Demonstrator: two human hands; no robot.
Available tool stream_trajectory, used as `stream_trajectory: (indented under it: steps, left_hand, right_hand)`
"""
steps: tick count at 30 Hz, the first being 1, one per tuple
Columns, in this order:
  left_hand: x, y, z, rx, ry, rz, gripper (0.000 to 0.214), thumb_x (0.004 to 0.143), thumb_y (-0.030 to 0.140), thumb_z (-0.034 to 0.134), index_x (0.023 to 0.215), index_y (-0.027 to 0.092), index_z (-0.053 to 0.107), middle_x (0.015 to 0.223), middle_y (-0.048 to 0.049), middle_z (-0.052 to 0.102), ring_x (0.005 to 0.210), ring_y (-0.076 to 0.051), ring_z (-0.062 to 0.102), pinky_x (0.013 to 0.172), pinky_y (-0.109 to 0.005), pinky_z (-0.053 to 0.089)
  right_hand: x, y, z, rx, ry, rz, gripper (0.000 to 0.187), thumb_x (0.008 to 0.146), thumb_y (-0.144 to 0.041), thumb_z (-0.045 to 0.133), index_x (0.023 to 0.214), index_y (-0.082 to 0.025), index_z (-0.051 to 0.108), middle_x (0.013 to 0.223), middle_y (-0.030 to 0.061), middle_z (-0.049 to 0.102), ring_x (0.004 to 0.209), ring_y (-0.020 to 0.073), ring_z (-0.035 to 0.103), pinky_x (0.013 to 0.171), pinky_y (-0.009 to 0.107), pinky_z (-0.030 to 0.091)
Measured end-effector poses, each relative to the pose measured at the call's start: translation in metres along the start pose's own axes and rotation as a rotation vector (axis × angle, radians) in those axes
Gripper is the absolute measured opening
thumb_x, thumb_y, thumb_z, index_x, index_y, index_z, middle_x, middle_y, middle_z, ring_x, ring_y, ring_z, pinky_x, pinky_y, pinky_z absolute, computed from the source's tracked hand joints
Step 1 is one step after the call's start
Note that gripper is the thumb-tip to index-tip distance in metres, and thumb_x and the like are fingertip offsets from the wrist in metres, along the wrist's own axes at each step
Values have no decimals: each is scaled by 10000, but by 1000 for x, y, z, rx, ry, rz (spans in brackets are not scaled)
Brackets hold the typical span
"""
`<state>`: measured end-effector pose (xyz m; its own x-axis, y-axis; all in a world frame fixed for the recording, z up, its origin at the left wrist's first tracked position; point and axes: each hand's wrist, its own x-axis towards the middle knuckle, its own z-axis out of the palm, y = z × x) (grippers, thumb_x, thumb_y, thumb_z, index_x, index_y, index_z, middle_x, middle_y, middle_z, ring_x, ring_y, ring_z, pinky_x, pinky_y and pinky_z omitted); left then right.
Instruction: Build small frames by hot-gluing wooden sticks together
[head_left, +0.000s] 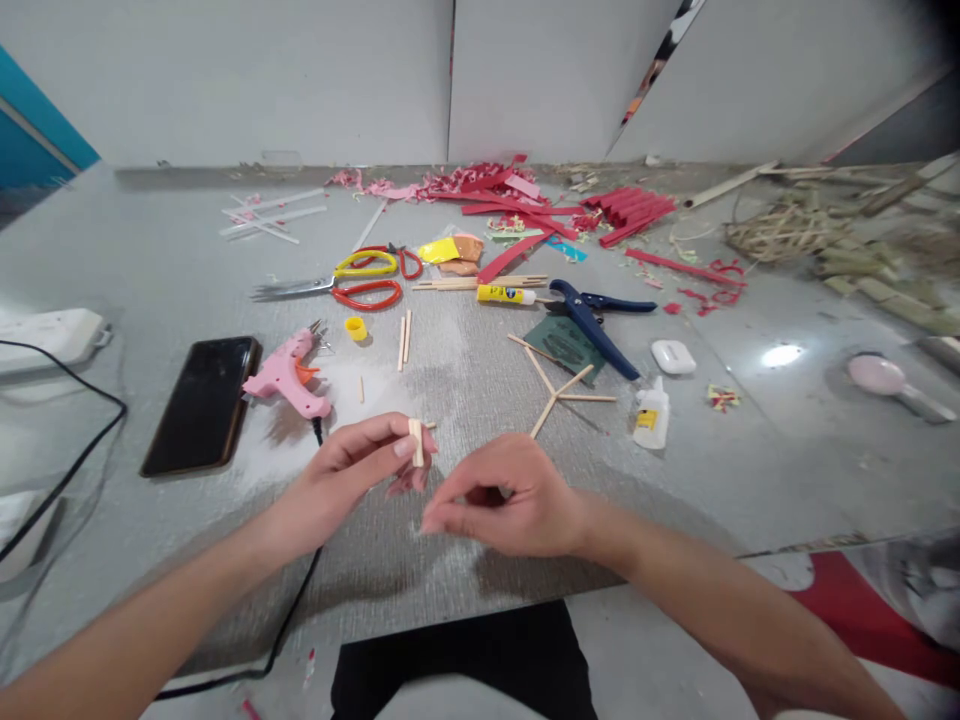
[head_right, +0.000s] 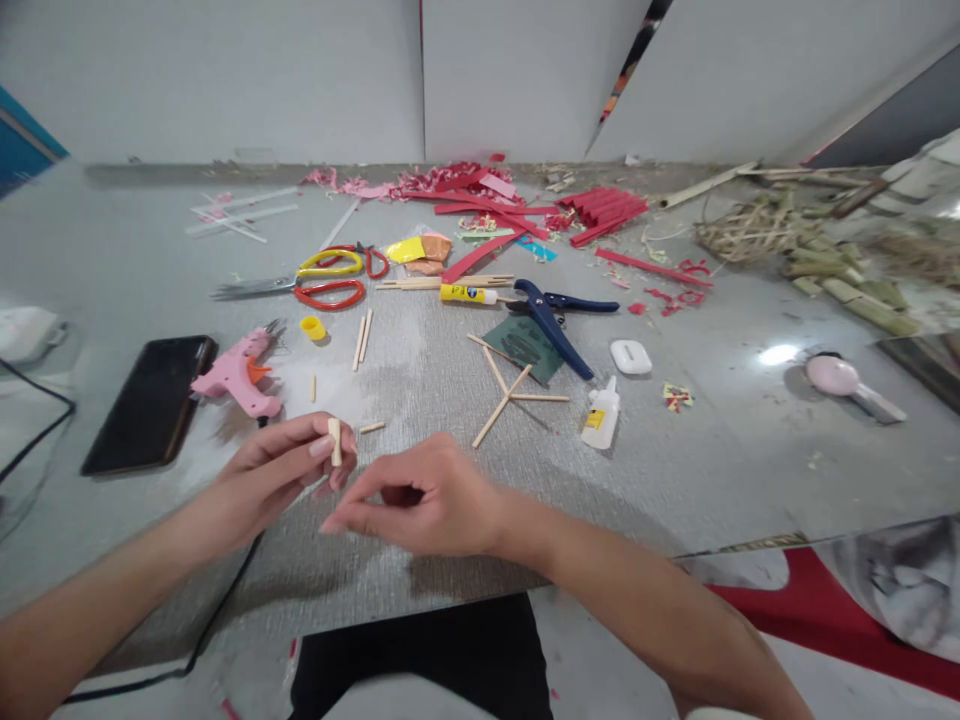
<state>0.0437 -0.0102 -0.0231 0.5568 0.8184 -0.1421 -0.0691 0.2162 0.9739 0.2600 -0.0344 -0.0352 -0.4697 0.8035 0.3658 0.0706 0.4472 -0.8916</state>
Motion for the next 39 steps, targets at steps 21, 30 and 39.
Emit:
stream_trajectory:
  steps: [21,30,39]
  left_hand:
    - [-3,-8,11,919,276,499,143,985,198,598,878,198,694,686,11,702,570,-109,584,573,-230,467]
    - [-2,-7,9,883,224,454,156,997,210,593,913,189,724,698,7,697,566,-102,553,540,-223,432]
    - [-1,-9,9,647,199,205,219,1017,294,594,938,192,770,738,-5,748,617,-118,582,567,-229,442]
  right_hand:
    - [3,8,4,-352,247,118,220,1023,-328,642,1015,-204,824,573,-46,632,473,79,438,510,226,372]
    - [3,9,3,-351,246,104,191,998,-306,645,971,-196,798,528,-71,528,464,76,415,502,219,363]
    - [4,9,1,-371,251,121,191,985,-314,632,957,-197,781,528,-74,528,455,72,411,495,218,348]
